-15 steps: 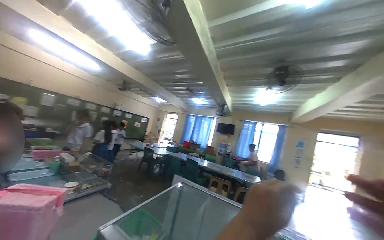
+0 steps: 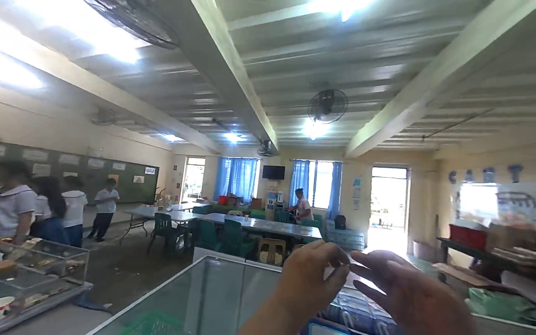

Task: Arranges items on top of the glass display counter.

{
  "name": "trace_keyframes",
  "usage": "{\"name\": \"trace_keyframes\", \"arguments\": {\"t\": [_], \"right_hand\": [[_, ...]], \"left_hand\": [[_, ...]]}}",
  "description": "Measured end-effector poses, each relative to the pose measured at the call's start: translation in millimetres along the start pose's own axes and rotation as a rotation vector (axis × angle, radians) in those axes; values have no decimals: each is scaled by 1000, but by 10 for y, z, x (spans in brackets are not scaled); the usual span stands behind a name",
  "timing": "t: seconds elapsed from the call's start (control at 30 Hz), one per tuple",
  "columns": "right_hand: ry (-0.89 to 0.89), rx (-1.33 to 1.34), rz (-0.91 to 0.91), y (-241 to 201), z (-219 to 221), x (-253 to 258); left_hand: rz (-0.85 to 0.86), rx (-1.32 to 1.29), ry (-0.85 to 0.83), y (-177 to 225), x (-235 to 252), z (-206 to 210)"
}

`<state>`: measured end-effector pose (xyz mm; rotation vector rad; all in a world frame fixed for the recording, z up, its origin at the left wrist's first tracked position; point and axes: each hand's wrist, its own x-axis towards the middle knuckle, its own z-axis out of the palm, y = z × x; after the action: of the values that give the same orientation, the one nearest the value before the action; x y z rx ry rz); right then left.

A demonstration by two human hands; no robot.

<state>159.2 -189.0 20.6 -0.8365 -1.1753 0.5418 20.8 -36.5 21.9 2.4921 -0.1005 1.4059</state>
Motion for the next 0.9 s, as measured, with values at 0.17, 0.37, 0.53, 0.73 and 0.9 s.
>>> {"name": "trace_keyframes", "arguments": {"t": [0.17,0.37,0.53,0.73,0.9], "right_hand": [[-9,-63,38,-23,48,-18],[-68,-14,77,5,38,-19],[-149,26,137,15,32,-7],[-195,-42,99,-4,111,-34],[-169,-158,53,6,70,-14]], "left_hand": [[2,46,69,22,-14,-34],[-32,29,71,29,-18,-87],[-20,-18,118,22,-15,-43],[-66,42,0,60,-14,-9],[-38,-18,-55,57,-4,-8]]}}
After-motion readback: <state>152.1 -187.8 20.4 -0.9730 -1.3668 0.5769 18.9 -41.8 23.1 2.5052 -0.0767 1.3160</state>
